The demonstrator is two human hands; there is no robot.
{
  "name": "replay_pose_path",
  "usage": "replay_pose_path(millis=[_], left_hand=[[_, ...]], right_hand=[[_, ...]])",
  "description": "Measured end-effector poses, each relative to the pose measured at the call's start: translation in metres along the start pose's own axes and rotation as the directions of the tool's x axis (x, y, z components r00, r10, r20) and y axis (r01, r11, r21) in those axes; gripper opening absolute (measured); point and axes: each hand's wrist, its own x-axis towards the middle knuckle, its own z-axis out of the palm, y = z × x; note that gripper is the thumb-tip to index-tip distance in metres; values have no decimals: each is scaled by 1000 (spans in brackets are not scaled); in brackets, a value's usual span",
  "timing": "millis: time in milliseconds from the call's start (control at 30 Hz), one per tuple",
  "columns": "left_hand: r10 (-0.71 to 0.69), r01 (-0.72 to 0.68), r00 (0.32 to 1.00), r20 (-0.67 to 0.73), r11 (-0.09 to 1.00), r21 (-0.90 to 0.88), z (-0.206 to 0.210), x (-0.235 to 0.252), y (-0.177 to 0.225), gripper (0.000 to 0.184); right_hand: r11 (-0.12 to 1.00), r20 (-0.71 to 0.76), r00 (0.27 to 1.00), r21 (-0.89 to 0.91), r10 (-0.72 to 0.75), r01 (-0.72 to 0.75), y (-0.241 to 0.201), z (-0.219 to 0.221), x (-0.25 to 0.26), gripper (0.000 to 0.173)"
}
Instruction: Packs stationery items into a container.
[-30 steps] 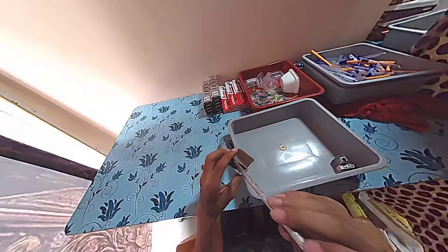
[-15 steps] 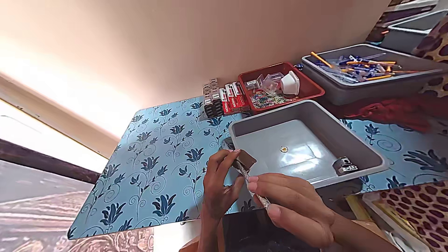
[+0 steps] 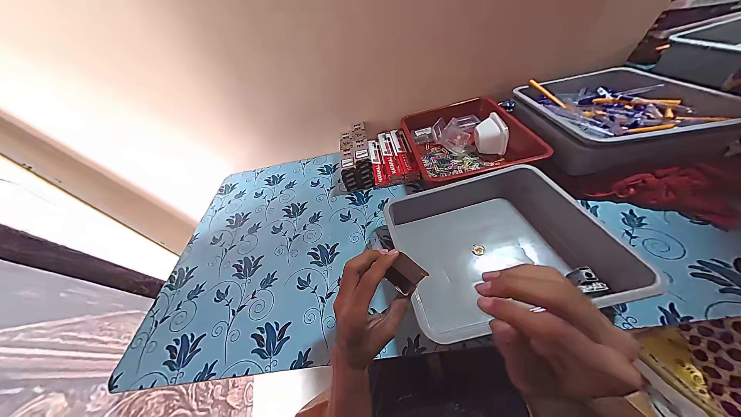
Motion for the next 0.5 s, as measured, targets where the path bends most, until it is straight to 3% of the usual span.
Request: replay_pose_path(millis=[100, 200, 367, 500], left_hand=[[-4, 4, 1000, 3, 1000, -1, 4, 1, -1, 43], [-23, 23, 1000, 0, 999, -30, 8, 3, -1, 44], [-53, 51, 998, -18, 996, -76, 10, 11, -3, 65], [-60, 59, 998, -22, 998, -31, 9, 24, -7, 65]], right_hand=[[998, 117, 991, -9, 61, -60, 11, -4, 0, 18], [998, 277, 960, -33, -41, 52, 9, 7, 11, 29], [957, 490, 866, -189, -102, 219, 14, 25, 43, 58], [930, 583, 801, -204, -137, 307, 27, 37, 69, 63]])
